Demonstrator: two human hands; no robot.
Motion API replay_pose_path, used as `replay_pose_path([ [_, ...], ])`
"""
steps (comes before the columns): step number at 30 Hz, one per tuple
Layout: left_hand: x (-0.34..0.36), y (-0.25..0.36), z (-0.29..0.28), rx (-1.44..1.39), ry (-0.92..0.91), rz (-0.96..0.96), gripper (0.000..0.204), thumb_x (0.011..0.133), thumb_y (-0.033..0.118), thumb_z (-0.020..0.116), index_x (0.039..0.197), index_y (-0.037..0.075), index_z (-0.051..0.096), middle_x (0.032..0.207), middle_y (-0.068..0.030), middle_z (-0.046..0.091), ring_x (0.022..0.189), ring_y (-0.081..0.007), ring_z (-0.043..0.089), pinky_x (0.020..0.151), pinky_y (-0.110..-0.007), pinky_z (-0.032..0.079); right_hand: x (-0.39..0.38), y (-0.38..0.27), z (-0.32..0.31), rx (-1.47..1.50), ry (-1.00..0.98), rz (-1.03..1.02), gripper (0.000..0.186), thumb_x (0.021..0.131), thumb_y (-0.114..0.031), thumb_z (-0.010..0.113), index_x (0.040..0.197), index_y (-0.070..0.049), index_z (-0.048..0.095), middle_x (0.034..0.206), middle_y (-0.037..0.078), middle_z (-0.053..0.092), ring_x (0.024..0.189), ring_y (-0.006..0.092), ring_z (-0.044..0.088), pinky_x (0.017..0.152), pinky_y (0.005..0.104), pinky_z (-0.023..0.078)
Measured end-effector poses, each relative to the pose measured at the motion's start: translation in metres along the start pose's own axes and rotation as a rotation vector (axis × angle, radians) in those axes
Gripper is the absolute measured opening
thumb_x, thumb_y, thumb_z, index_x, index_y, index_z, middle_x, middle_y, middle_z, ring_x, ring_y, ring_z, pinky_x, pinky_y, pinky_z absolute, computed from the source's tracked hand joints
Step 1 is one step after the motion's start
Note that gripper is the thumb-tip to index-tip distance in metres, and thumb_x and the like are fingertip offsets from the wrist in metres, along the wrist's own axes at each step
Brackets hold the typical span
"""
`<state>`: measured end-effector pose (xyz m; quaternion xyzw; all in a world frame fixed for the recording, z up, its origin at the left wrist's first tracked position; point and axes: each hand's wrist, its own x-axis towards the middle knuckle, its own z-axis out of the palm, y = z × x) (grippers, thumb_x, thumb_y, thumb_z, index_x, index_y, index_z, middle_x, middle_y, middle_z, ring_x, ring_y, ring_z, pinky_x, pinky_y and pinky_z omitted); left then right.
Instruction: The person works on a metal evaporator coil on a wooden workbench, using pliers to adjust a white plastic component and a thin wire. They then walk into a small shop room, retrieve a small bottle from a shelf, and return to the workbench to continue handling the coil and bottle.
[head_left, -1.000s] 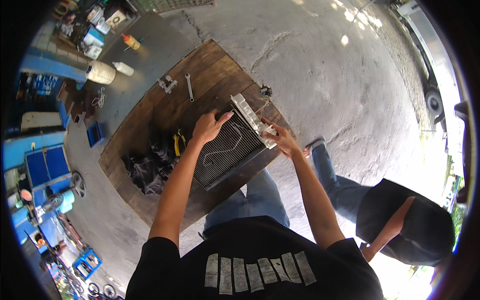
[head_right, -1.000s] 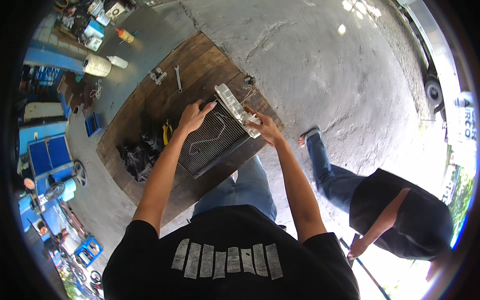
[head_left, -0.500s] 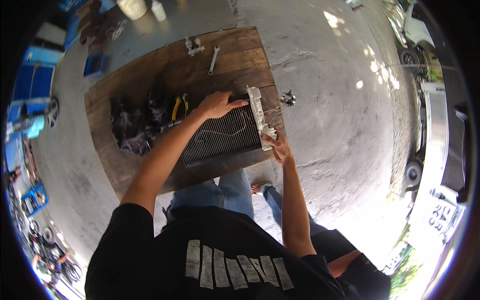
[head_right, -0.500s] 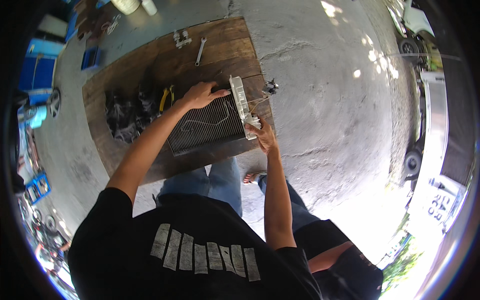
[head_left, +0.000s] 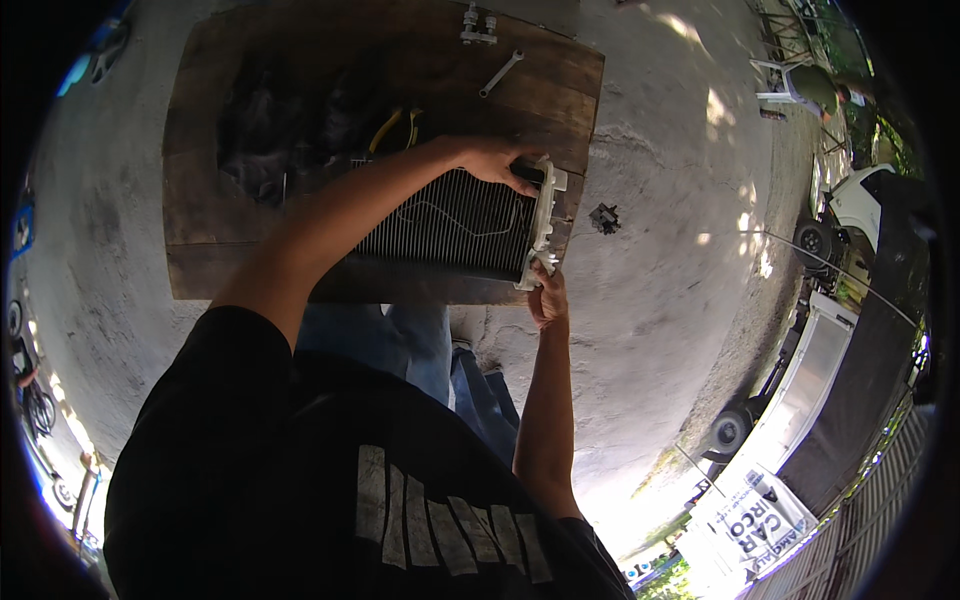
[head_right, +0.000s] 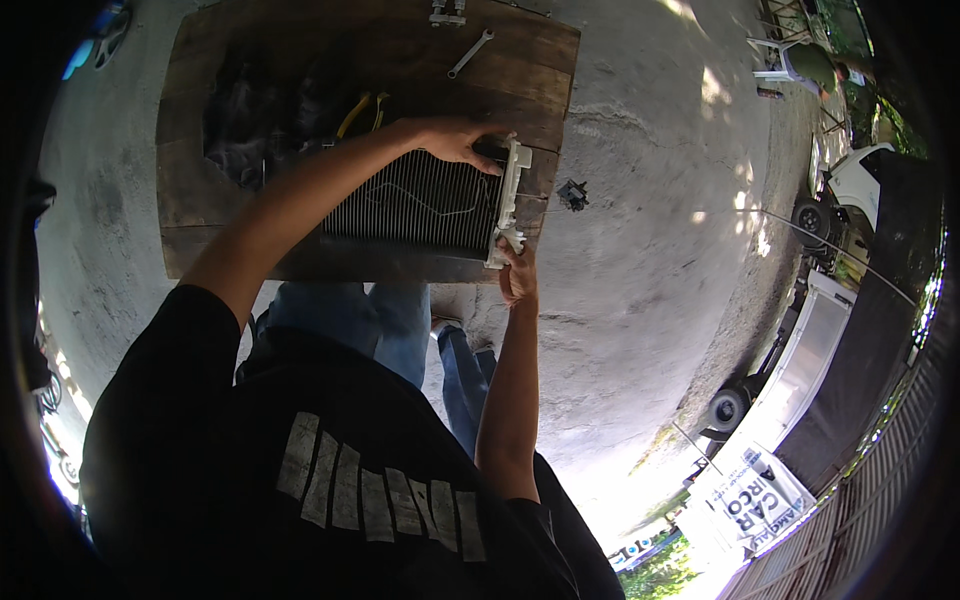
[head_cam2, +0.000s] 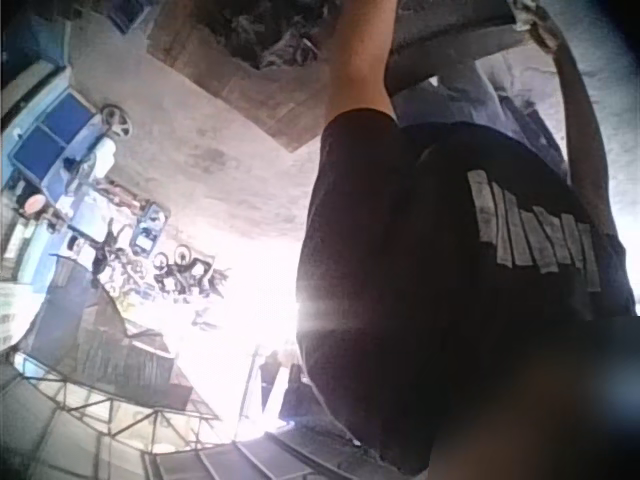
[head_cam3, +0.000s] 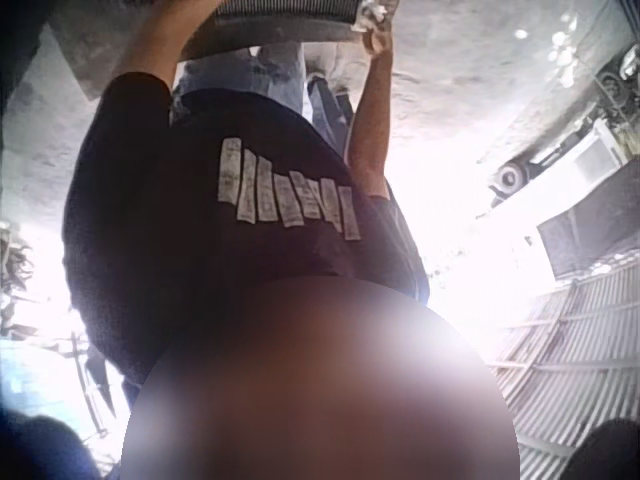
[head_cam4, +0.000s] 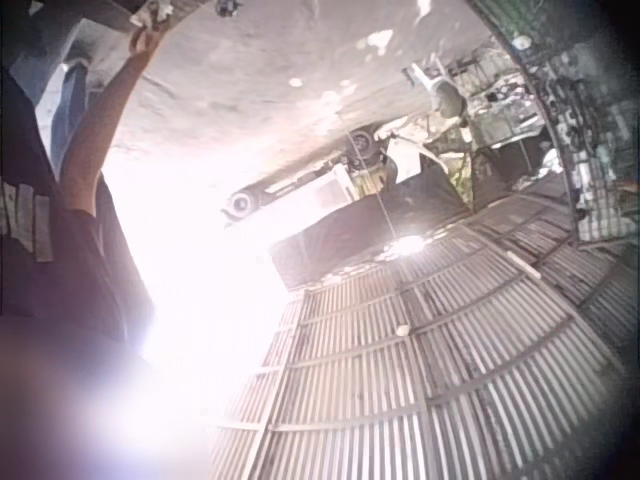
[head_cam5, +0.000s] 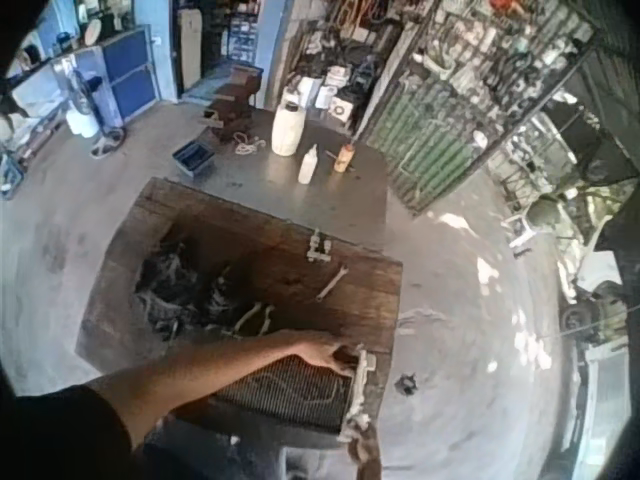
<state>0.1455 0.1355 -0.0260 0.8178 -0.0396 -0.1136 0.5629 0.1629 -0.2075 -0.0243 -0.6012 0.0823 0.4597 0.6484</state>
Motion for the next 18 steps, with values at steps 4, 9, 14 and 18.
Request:
replay_pose_path([
  [4, 0.005, -0.004, 0.001, -0.002, -0.047, -0.089, 0.100, 0.086, 0.069, 0.073, 0.157, 0.005, 0.042, 0.146, -0.0261, 0.058, 0.137, -0.0410, 0.055, 0.112, -0.046, 0.047, -0.001, 0.000, -0.001, 0.044, -0.034, 0.030, 0.060, 0.087, -0.022, 0.087, 0.136, -0.002, 0.059, 0.127, 0.005, 0.069, 0.118, 0.0207, 0.065, 0.102, 0.0381, 0.053],
  [9, 0.005, -0.004, -0.003, -0.051, -0.081, -0.101, 0.102, 0.084, 0.069, 0.075, 0.155, 0.004, 0.045, 0.145, -0.0258, 0.059, 0.135, -0.0396, 0.057, 0.112, -0.044, 0.047, 0.001, 0.007, -0.003, 0.197, -0.047, 0.040, 0.061, 0.087, -0.019, 0.087, 0.138, -0.002, 0.058, 0.133, 0.006, 0.067, 0.123, 0.0222, 0.063, 0.110, 0.0393, 0.050],
  [14, 0.005, -0.003, -0.002, -0.090, -0.068, -0.119, 0.104, 0.081, 0.071, 0.076, 0.155, 0.004, 0.046, 0.146, -0.0256, 0.058, 0.135, -0.0406, 0.056, 0.112, -0.044, 0.047, -0.004, 0.011, 0.002, 0.278, -0.028, -0.007, 0.055, 0.085, -0.020, 0.088, 0.131, -0.004, 0.062, 0.121, 0.003, 0.070, 0.112, 0.0192, 0.066, 0.103, 0.0361, 0.052],
  [18, 0.005, -0.001, -0.004, -0.066, -0.080, -0.134, 0.105, 0.081, 0.071, 0.076, 0.156, 0.004, 0.044, 0.148, -0.0258, 0.056, 0.137, -0.0408, 0.055, 0.112, -0.045, 0.047, -0.005, 0.012, 0.008, 0.304, -0.001, -0.035, 0.061, 0.085, -0.020, 0.088, 0.137, -0.003, 0.059, 0.127, 0.003, 0.069, 0.117, 0.0201, 0.065, 0.106, 0.0362, 0.050],
])
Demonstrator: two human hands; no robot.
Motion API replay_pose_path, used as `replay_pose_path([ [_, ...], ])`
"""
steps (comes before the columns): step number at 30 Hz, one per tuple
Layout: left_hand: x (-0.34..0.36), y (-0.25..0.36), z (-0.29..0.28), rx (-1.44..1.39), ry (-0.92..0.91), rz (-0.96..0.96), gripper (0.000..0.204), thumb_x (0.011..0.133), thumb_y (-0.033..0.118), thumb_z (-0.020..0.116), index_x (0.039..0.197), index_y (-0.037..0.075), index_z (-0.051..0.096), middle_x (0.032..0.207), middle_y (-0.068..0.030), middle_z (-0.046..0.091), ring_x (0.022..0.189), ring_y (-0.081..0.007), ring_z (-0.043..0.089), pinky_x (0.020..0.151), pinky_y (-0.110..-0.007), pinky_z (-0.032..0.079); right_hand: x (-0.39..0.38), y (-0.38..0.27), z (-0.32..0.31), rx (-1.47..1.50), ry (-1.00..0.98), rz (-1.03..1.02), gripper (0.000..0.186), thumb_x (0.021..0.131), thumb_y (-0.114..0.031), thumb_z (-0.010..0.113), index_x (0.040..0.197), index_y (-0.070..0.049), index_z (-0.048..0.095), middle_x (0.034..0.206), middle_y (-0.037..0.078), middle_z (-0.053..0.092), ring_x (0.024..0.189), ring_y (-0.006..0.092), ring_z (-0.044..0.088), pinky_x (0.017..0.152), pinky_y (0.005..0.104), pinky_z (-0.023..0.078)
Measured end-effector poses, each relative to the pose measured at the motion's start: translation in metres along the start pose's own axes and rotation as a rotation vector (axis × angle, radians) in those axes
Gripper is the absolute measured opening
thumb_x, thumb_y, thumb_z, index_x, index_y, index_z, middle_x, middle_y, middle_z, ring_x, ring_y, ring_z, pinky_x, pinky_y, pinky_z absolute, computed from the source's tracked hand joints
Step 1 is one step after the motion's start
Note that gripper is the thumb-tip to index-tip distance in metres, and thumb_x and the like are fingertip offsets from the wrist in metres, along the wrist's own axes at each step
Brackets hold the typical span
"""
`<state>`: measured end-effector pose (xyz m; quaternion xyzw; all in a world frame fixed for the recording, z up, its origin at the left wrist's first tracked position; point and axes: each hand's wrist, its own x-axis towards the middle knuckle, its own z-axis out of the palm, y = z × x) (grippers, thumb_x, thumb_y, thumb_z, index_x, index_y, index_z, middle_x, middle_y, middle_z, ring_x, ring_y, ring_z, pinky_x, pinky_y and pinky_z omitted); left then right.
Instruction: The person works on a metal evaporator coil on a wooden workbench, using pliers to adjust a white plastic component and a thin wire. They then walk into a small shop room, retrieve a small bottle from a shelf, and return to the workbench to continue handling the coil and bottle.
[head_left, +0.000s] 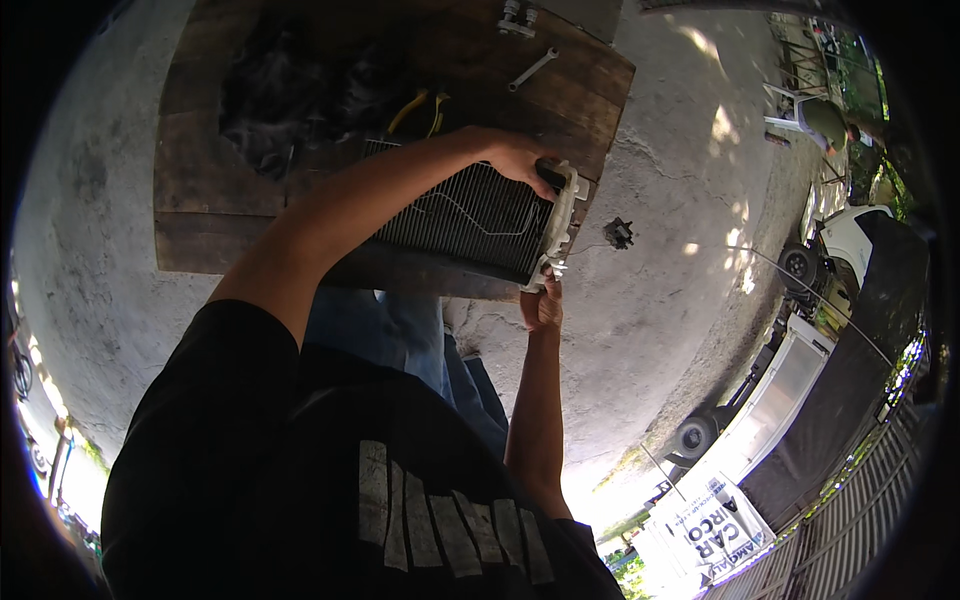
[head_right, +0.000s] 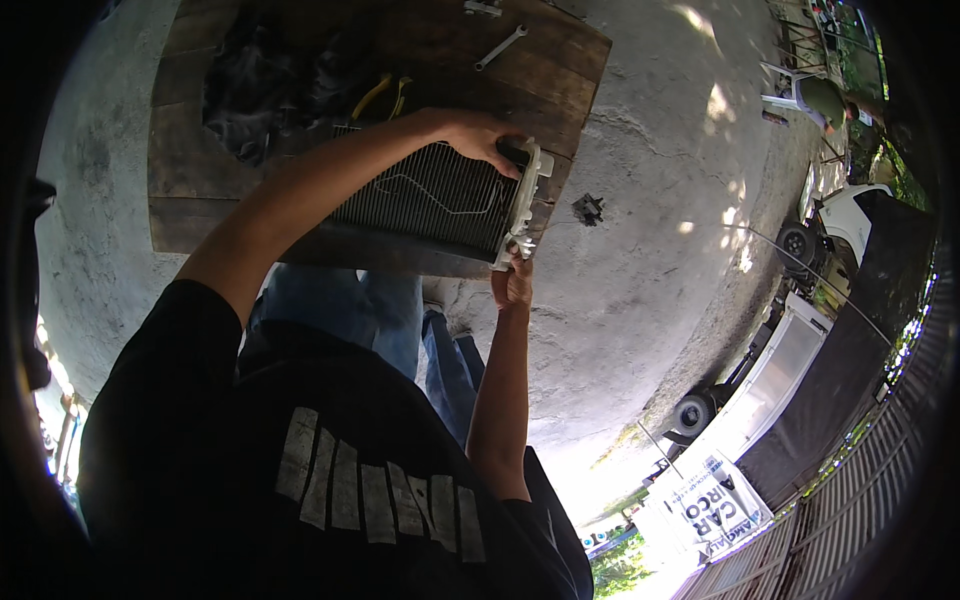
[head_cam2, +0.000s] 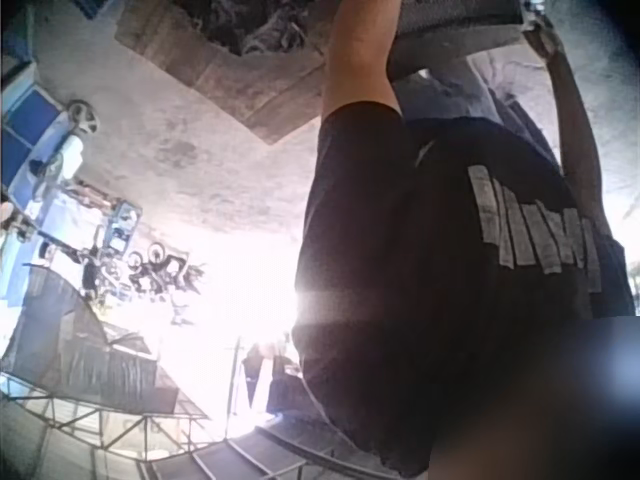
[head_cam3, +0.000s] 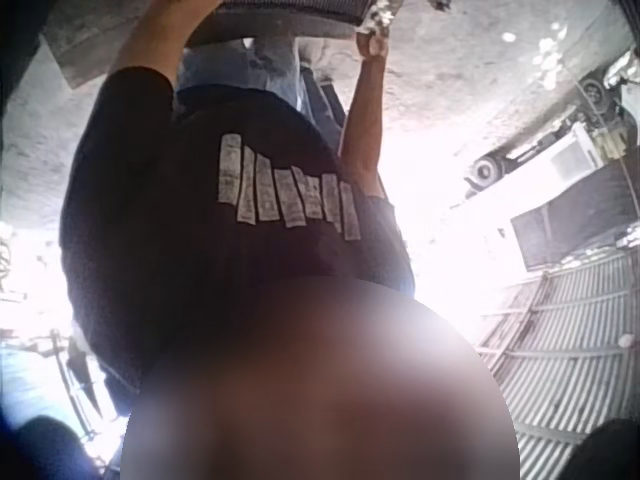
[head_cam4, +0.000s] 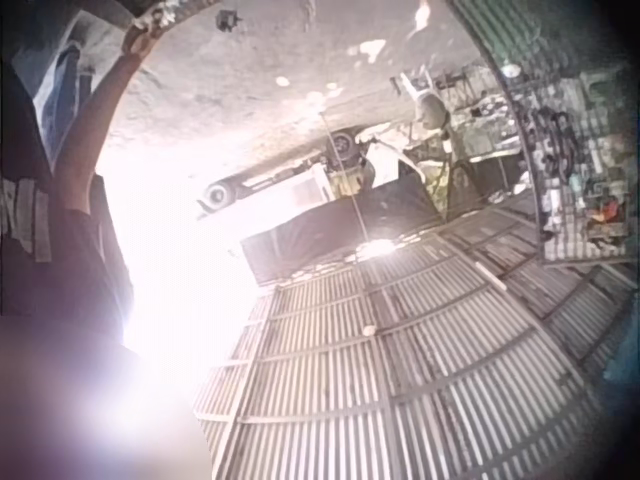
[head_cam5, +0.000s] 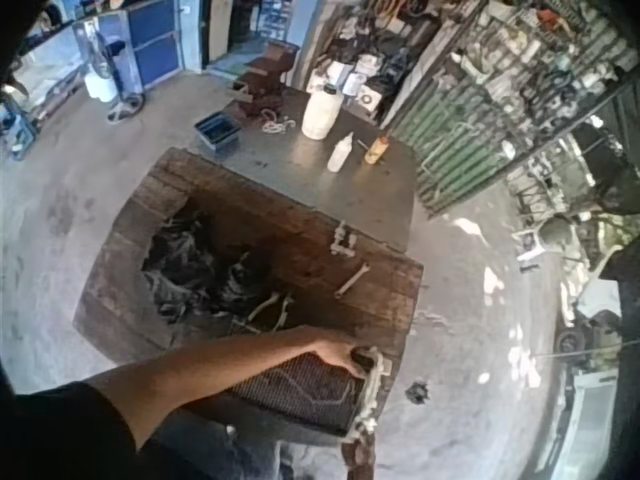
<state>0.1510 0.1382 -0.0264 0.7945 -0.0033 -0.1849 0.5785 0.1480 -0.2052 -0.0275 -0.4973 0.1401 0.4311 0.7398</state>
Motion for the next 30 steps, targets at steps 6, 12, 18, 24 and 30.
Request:
replay_pose_path([
  [6, -0.005, 0.005, -0.001, 0.007, 0.026, 0.047, 0.102, 0.083, 0.068, 0.076, 0.158, 0.007, 0.042, 0.146, -0.0275, 0.058, 0.137, -0.0422, 0.055, 0.112, -0.047, 0.046, 0.000, 0.004, -0.007, -0.044, 0.064, -0.024, 0.062, 0.086, -0.021, 0.088, 0.138, -0.003, 0.059, 0.128, 0.004, 0.068, 0.117, 0.0201, 0.064, 0.102, 0.0365, 0.051],
  [12, -0.002, 0.000, 0.003, 0.030, 0.061, 0.054, 0.098, 0.086, 0.065, 0.075, 0.158, 0.008, 0.042, 0.142, -0.0276, 0.060, 0.133, -0.0418, 0.058, 0.110, -0.047, 0.048, 0.001, -0.004, -0.011, -0.213, 0.030, -0.003, 0.061, 0.086, -0.023, 0.088, 0.136, -0.002, 0.059, 0.123, 0.004, 0.068, 0.113, 0.0198, 0.065, 0.099, 0.0364, 0.052],
  [18, -0.005, 0.001, 0.007, 0.013, 0.121, 0.095, 0.097, 0.086, 0.064, 0.076, 0.158, 0.010, 0.041, 0.137, -0.0283, 0.063, 0.127, -0.0404, 0.063, 0.105, -0.047, 0.051, -0.001, -0.010, -0.004, -0.345, 0.052, -0.010, 0.056, 0.089, -0.022, 0.086, 0.134, -0.001, 0.059, 0.121, 0.002, 0.069, 0.107, 0.0166, 0.066, 0.091, 0.0331, 0.054],
  [24, -0.005, 0.002, 0.006, 0.019, 0.098, 0.050, 0.096, 0.085, 0.064, 0.078, 0.158, 0.014, 0.042, 0.119, -0.0223, 0.072, 0.112, -0.0365, 0.070, 0.094, -0.046, 0.053, -0.002, -0.010, -0.003, -0.396, 0.050, 0.004, 0.056, 0.087, -0.022, 0.087, 0.133, -0.003, 0.060, 0.119, 0.000, 0.068, 0.103, 0.0133, 0.064, 0.087, 0.0305, 0.052],
  [30, -0.004, 0.001, 0.009, 0.005, 0.164, 0.106, 0.089, 0.087, 0.061, 0.078, 0.156, 0.016, 0.045, 0.108, -0.0195, 0.074, 0.101, -0.0319, 0.072, 0.084, -0.042, 0.052, 0.001, -0.018, 0.000, -0.404, 0.057, 0.082, 0.067, 0.084, -0.020, 0.090, 0.139, -0.004, 0.055, 0.119, 0.001, 0.066, 0.107, 0.0158, 0.062, 0.099, 0.0329, 0.045],
])
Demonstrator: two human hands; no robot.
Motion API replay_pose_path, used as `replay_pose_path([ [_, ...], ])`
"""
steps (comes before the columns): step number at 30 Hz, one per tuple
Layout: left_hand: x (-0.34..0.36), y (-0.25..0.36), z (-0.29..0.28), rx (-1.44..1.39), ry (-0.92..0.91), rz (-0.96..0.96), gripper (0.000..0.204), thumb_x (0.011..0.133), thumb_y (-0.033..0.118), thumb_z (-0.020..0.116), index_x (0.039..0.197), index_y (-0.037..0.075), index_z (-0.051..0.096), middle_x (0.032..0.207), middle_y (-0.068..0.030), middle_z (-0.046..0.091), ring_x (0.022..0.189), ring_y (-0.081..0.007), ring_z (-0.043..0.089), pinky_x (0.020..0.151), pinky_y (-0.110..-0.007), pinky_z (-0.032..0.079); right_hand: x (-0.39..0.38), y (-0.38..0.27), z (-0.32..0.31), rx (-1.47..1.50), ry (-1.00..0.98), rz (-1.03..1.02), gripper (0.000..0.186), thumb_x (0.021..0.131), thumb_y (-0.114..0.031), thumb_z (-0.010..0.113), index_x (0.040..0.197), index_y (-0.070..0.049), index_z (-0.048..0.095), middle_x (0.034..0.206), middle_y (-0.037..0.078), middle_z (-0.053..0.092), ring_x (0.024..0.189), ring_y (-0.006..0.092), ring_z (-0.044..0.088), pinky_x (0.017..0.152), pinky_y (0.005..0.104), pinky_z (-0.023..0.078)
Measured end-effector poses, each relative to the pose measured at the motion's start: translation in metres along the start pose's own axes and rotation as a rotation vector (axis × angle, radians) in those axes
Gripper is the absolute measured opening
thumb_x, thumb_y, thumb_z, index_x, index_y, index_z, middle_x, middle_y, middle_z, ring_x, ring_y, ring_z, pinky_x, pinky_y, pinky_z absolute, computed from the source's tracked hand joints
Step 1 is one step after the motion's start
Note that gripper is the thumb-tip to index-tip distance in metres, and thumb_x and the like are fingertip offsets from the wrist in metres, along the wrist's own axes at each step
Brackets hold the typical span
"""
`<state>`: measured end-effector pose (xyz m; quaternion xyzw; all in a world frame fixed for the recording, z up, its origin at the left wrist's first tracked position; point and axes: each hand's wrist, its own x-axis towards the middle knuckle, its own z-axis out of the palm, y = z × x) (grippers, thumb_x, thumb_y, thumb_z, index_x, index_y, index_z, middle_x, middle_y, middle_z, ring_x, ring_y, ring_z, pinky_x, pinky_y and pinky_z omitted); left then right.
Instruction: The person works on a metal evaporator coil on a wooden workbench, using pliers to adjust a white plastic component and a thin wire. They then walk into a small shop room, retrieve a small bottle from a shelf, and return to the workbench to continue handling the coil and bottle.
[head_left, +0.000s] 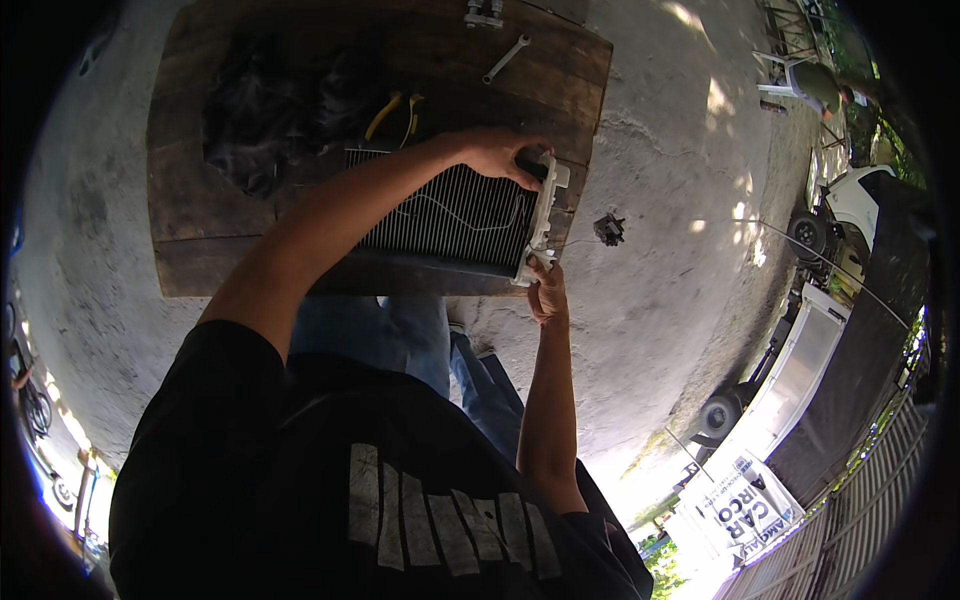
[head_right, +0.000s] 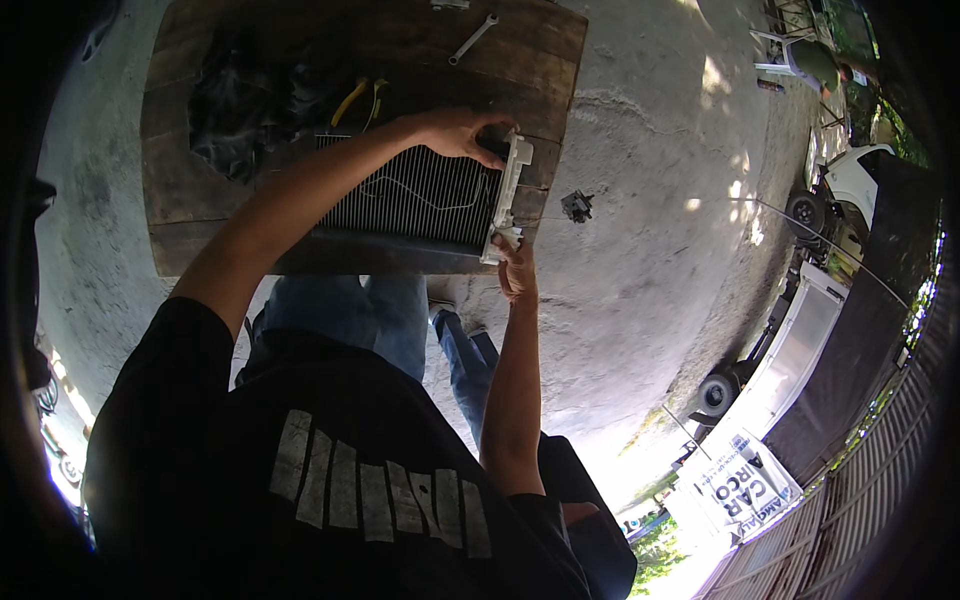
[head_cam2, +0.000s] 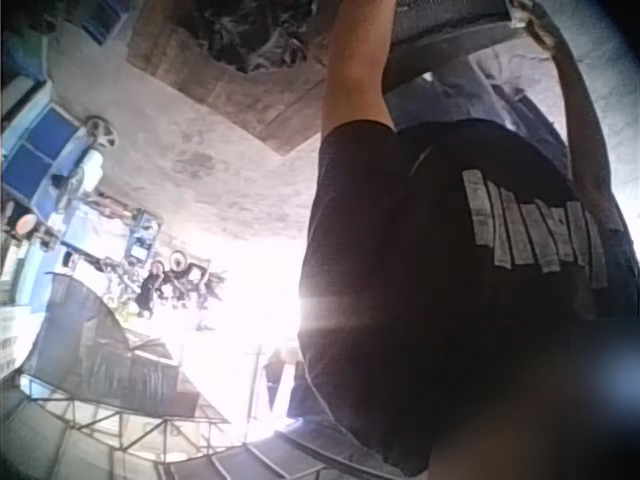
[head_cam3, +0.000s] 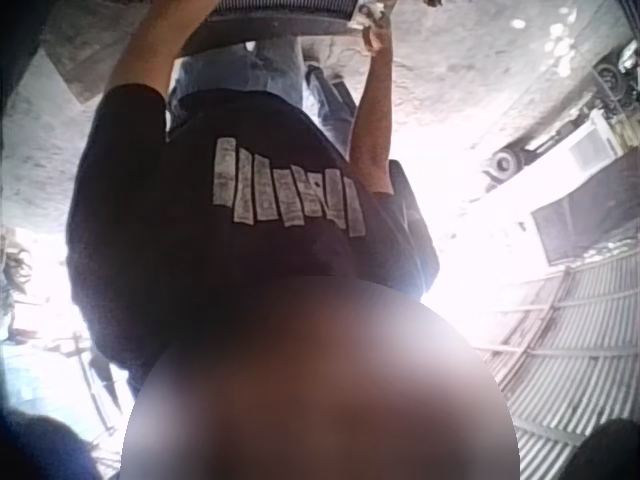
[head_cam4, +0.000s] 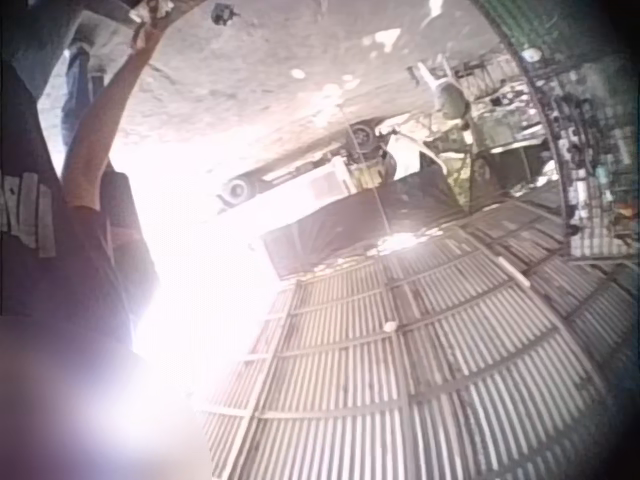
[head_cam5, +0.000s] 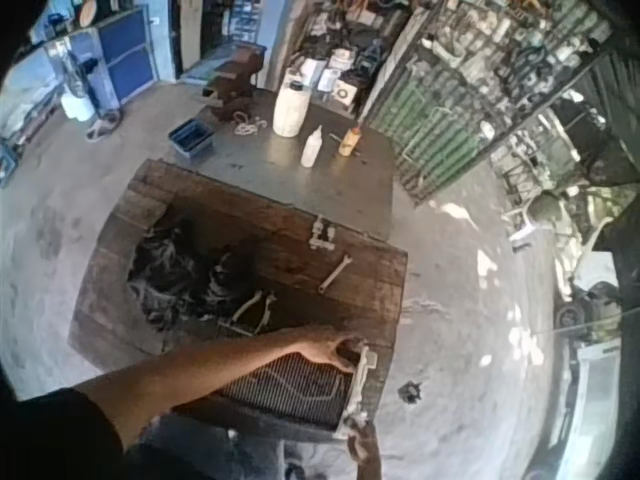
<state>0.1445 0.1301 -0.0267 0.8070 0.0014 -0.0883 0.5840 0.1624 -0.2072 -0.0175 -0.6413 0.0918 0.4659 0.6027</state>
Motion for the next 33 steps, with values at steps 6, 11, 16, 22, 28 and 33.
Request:
replay_pose_path([
  [6, 0.000, 0.001, -0.002, 0.014, -0.020, 0.002, 0.083, 0.086, 0.061, 0.079, 0.152, 0.021, 0.048, 0.106, -0.0178, 0.073, 0.096, -0.0297, 0.072, 0.082, -0.043, 0.052, 0.000, 0.000, 0.002, 0.006, -0.016, -0.049, 0.072, 0.084, -0.019, 0.090, 0.143, -0.005, 0.052, 0.129, 0.002, 0.064, 0.115, 0.0169, 0.061, 0.102, 0.0340, 0.045],
  [11, 0.002, -0.001, -0.001, -0.001, -0.042, -0.040, 0.086, 0.085, 0.062, 0.079, 0.153, 0.022, 0.045, 0.112, -0.0174, 0.072, 0.100, -0.0304, 0.072, 0.084, -0.042, 0.053, 0.000, 0.005, 0.006, 0.090, 0.006, -0.022, 0.079, 0.083, -0.018, 0.090, 0.148, -0.005, 0.047, 0.134, 0.003, 0.061, 0.120, 0.0185, 0.059, 0.106, 0.0345, 0.043],
  [16, 0.002, -0.003, 0.000, 0.002, -0.027, -0.023, 0.083, 0.087, 0.060, 0.079, 0.153, 0.021, 0.045, 0.116, -0.0177, 0.072, 0.105, -0.0312, 0.072, 0.086, -0.043, 0.053, -0.001, 0.003, 0.010, 0.119, -0.043, -0.076, 0.076, 0.085, -0.021, 0.088, 0.148, -0.006, 0.048, 0.135, 0.003, 0.064, 0.126, 0.0204, 0.060, 0.108, 0.0387, 0.048],
  [22, -0.001, 0.002, -0.002, -0.008, -0.012, -0.015, 0.081, 0.087, 0.056, 0.080, 0.152, 0.020, 0.047, 0.114, -0.0196, 0.073, 0.107, -0.0343, 0.071, 0.091, -0.044, 0.053, 0.000, 0.010, 0.005, 0.192, -0.037, -0.001, 0.066, 0.088, -0.021, 0.086, 0.143, -0.006, 0.054, 0.133, 0.003, 0.066, 0.124, 0.0199, 0.061, 0.107, 0.0365, 0.049],
  [28, -0.003, 0.005, -0.004, 0.042, 0.016, 0.014, 0.080, 0.088, 0.057, 0.079, 0.151, 0.021, 0.047, 0.103, -0.0197, 0.075, 0.097, -0.0339, 0.073, 0.083, -0.044, 0.053, 0.001, 0.009, 0.002, 0.170, -0.065, -0.017, 0.062, 0.089, -0.021, 0.085, 0.141, -0.005, 0.055, 0.133, 0.003, 0.066, 0.123, 0.0189, 0.062, 0.107, 0.0349, 0.049],
  [33, -0.005, 0.003, -0.002, 0.051, 0.053, 0.024, 0.080, 0.088, 0.056, 0.079, 0.151, 0.021, 0.046, 0.100, -0.0201, 0.075, 0.096, -0.0341, 0.073, 0.082, -0.044, 0.054, -0.003, 0.001, 0.009, 0.089, -0.051, -0.050, 0.062, 0.090, -0.019, 0.084, 0.143, -0.005, 0.054, 0.132, 0.003, 0.065, 0.122, 0.0185, 0.062, 0.106, 0.0350, 0.048],
])
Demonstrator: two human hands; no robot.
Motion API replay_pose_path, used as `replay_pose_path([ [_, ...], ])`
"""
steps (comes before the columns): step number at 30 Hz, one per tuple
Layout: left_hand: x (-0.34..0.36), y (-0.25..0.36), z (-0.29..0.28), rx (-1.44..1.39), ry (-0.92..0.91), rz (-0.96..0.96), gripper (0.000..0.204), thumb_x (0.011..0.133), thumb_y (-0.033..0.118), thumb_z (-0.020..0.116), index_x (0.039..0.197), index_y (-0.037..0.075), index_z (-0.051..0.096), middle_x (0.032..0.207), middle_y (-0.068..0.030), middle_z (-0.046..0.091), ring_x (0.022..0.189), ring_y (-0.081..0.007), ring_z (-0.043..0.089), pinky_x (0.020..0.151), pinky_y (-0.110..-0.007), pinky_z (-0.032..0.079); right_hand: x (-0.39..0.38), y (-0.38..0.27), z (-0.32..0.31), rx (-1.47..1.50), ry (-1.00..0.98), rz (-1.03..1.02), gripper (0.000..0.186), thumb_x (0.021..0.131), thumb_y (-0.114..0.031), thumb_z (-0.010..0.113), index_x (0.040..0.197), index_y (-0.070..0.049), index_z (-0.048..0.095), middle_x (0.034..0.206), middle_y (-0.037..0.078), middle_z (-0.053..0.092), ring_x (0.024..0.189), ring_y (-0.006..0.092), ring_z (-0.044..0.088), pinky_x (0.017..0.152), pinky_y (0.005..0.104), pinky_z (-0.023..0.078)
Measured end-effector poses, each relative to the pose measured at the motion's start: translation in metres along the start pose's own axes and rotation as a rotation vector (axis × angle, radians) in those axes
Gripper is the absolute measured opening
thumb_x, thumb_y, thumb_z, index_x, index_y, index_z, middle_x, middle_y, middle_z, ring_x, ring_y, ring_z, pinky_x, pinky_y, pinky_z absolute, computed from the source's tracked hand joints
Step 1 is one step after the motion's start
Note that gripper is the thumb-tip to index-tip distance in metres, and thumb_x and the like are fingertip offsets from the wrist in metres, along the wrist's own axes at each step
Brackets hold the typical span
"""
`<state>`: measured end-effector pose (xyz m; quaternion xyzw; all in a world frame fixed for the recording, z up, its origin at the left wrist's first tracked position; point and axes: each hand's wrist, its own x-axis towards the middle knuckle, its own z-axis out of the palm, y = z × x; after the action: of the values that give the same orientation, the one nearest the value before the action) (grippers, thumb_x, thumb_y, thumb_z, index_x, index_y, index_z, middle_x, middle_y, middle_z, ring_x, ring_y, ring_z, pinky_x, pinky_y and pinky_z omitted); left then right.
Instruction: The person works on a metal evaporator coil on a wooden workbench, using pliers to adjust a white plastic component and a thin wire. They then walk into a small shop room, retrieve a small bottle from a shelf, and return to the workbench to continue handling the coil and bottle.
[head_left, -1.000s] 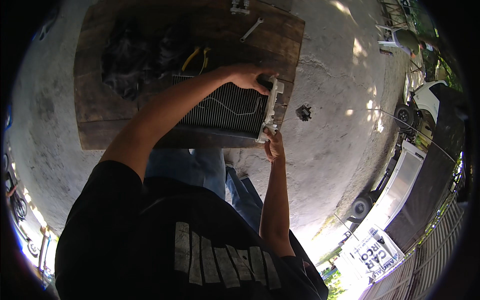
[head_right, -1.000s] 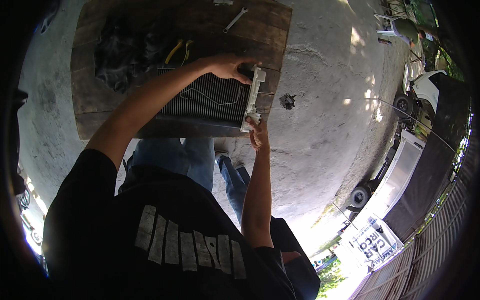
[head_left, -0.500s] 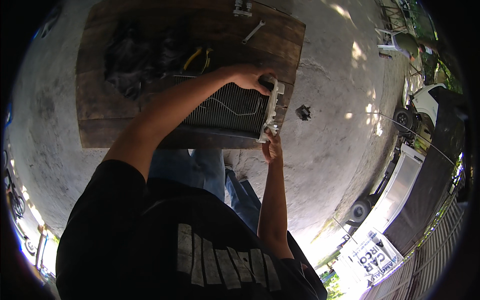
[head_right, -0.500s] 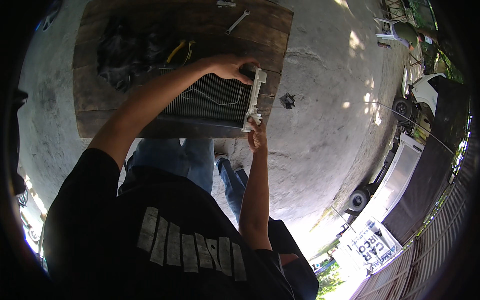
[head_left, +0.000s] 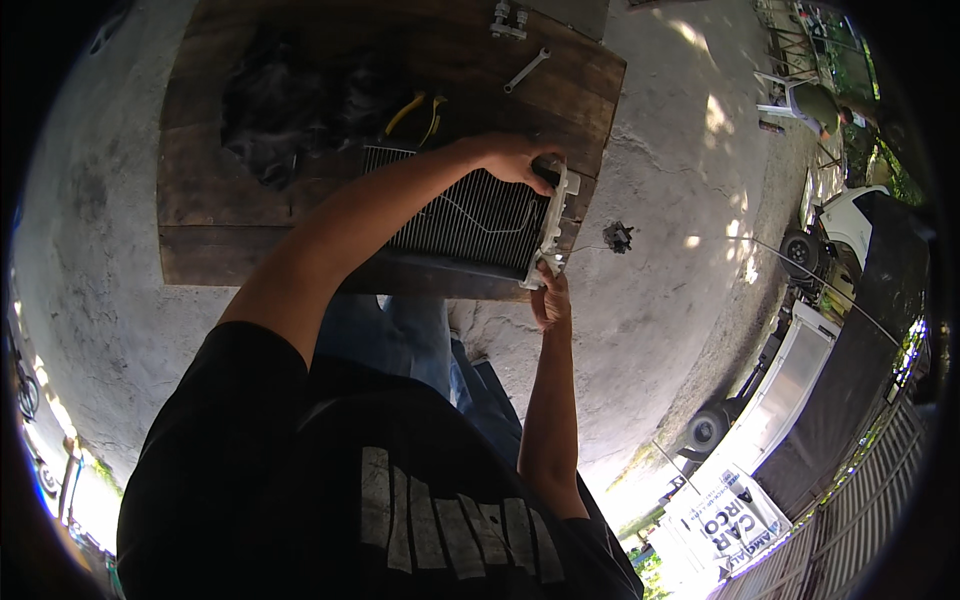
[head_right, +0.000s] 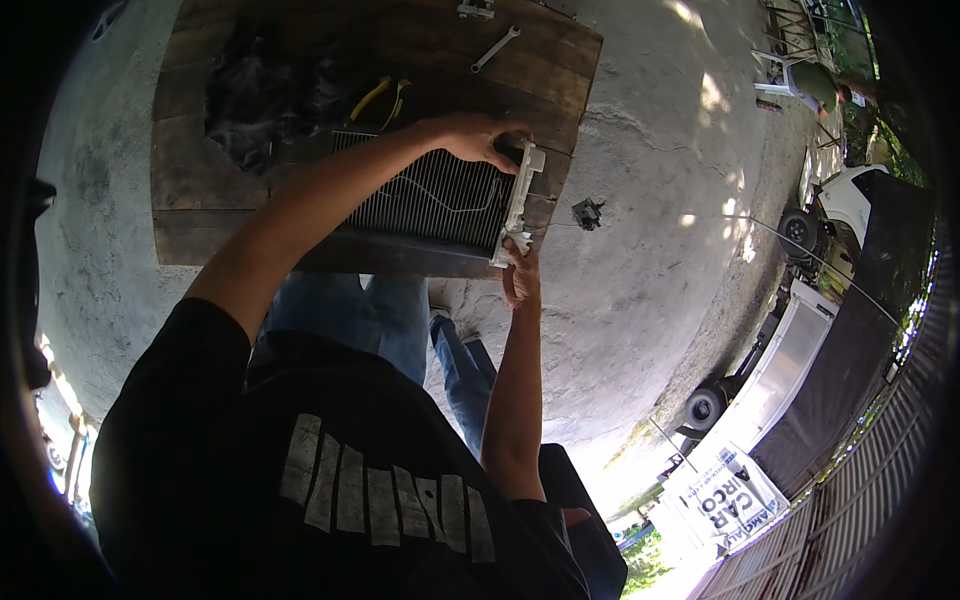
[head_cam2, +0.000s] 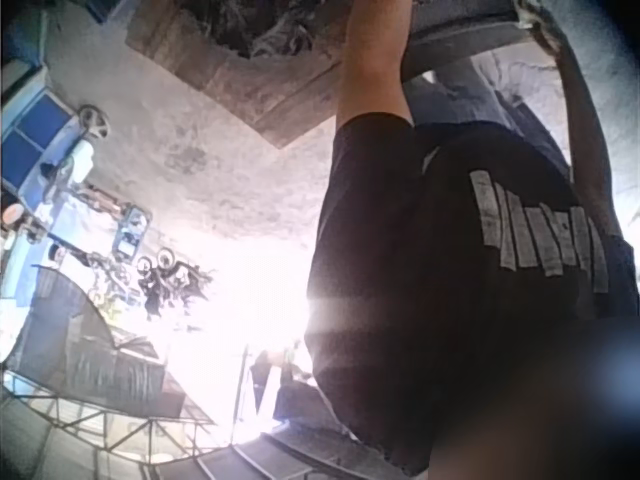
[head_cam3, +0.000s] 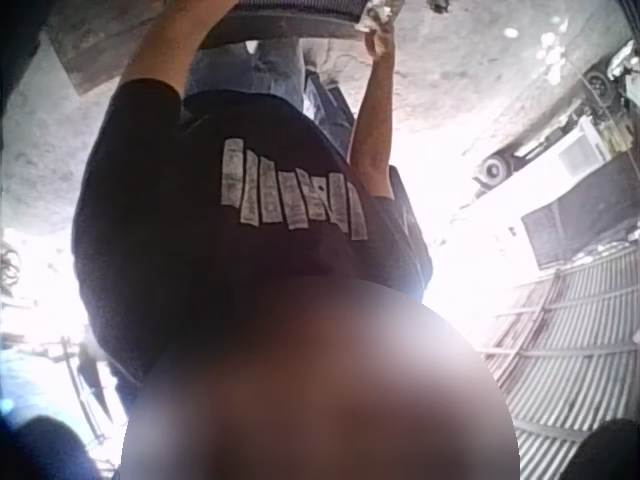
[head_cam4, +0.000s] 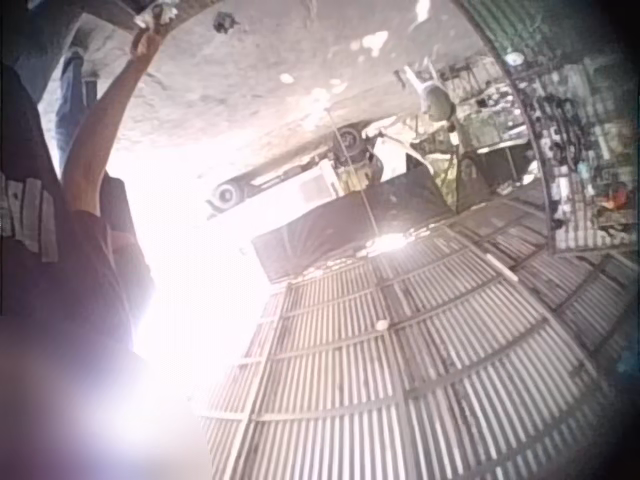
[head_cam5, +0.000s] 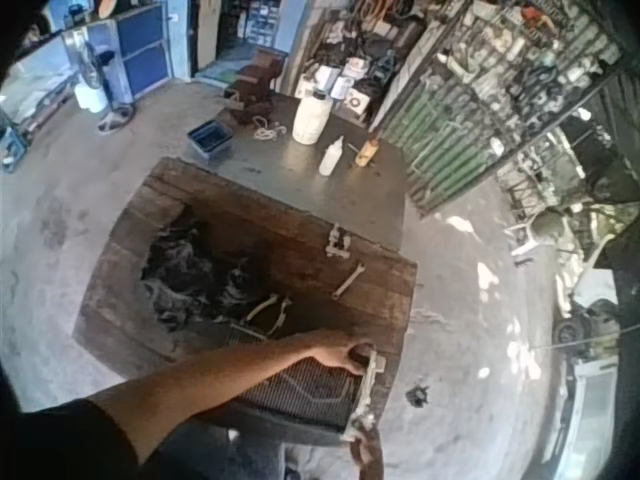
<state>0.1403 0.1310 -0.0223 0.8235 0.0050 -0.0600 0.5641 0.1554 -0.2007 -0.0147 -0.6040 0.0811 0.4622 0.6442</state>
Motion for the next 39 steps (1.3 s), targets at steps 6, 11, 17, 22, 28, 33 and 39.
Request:
replay_pose_path([
  [6, 0.002, -0.002, -0.002, -0.020, -0.037, -0.008, 0.079, 0.088, 0.055, 0.079, 0.151, 0.018, 0.047, 0.100, -0.0185, 0.075, 0.095, -0.0344, 0.074, 0.083, -0.045, 0.054, -0.003, -0.004, 0.004, -0.052, 0.038, -0.016, 0.064, 0.092, -0.018, 0.082, 0.146, -0.008, 0.051, 0.127, 0.003, 0.066, 0.117, 0.0170, 0.061, 0.099, 0.0353, 0.049],
  [11, 0.003, -0.006, 0.003, 0.001, 0.030, 0.068, 0.079, 0.088, 0.055, 0.079, 0.150, 0.019, 0.047, 0.104, -0.0170, 0.076, 0.096, -0.0336, 0.074, 0.084, -0.044, 0.054, -0.014, -0.014, 0.018, -0.421, 0.209, -0.070, 0.062, 0.095, -0.021, 0.079, 0.150, -0.010, 0.051, 0.124, 0.003, 0.065, 0.114, 0.0170, 0.060, 0.097, 0.0366, 0.049],
  [17, 0.004, -0.001, 0.000, 0.033, -0.034, -0.051, 0.078, 0.087, 0.057, 0.079, 0.149, 0.022, 0.048, 0.122, -0.0159, 0.073, 0.087, -0.0306, 0.074, 0.077, -0.045, 0.053, -0.022, -0.007, 0.046, -0.426, 0.331, -0.303, 0.066, 0.095, -0.025, 0.075, 0.151, 0.000, 0.048, 0.129, 0.013, 0.066, 0.111, 0.0252, 0.062, 0.097, 0.0378, 0.048],
  [22, 0.001, 0.003, -0.004, -0.030, -0.070, -0.095, 0.080, 0.085, 0.061, 0.078, 0.149, 0.021, 0.050, 0.127, -0.0187, 0.070, 0.112, -0.0373, 0.070, 0.093, -0.047, 0.054, -0.026, -0.011, 0.055, -0.626, 0.286, -0.311, 0.081, 0.089, -0.033, 0.081, 0.150, 0.004, 0.045, 0.129, 0.020, 0.065, 0.116, 0.0268, 0.062, 0.100, 0.0401, 0.049],
  [28, 0.002, 0.002, -0.003, 0.045, -0.032, -0.036, 0.077, 0.087, 0.057, 0.080, 0.149, 0.023, 0.048, 0.126, -0.0149, 0.072, 0.077, -0.0270, 0.072, 0.070, -0.043, 0.052, -0.028, -0.010, 0.073, -0.723, 0.446, -0.236, 0.091, 0.084, -0.047, 0.085, 0.148, 0.005, 0.045, 0.131, 0.027, 0.063, 0.119, 0.0347, 0.063, 0.100, 0.0461, 0.051],
  [33, -0.002, 0.011, -0.009, -0.033, -0.079, -0.092, 0.078, 0.085, 0.055, 0.082, 0.147, 0.018, 0.052, 0.131, -0.0192, 0.067, 0.116, -0.0351, 0.068, 0.093, -0.045, 0.052, -0.026, 0.012, 0.089, -0.999, 0.703, -0.481, 0.097, 0.082, -0.052, 0.086, 0.149, 0.004, 0.043, 0.128, 0.025, 0.063, 0.116, 0.0392, 0.064, 0.098, 0.0506, 0.050],
  [39, -0.003, 0.019, -0.014, -0.038, -0.064, -0.096, 0.078, 0.084, 0.056, 0.082, 0.146, 0.019, 0.052, 0.132, -0.0199, 0.068, 0.114, -0.0361, 0.069, 0.092, -0.046, 0.053, -0.023, 0.013, 0.113, -0.972, 0.890, -0.338, 0.100, 0.079, -0.060, 0.084, 0.146, 0.003, 0.045, 0.130, 0.028, 0.061, 0.121, 0.0432, 0.061, 0.099, 0.0547, 0.049],
])
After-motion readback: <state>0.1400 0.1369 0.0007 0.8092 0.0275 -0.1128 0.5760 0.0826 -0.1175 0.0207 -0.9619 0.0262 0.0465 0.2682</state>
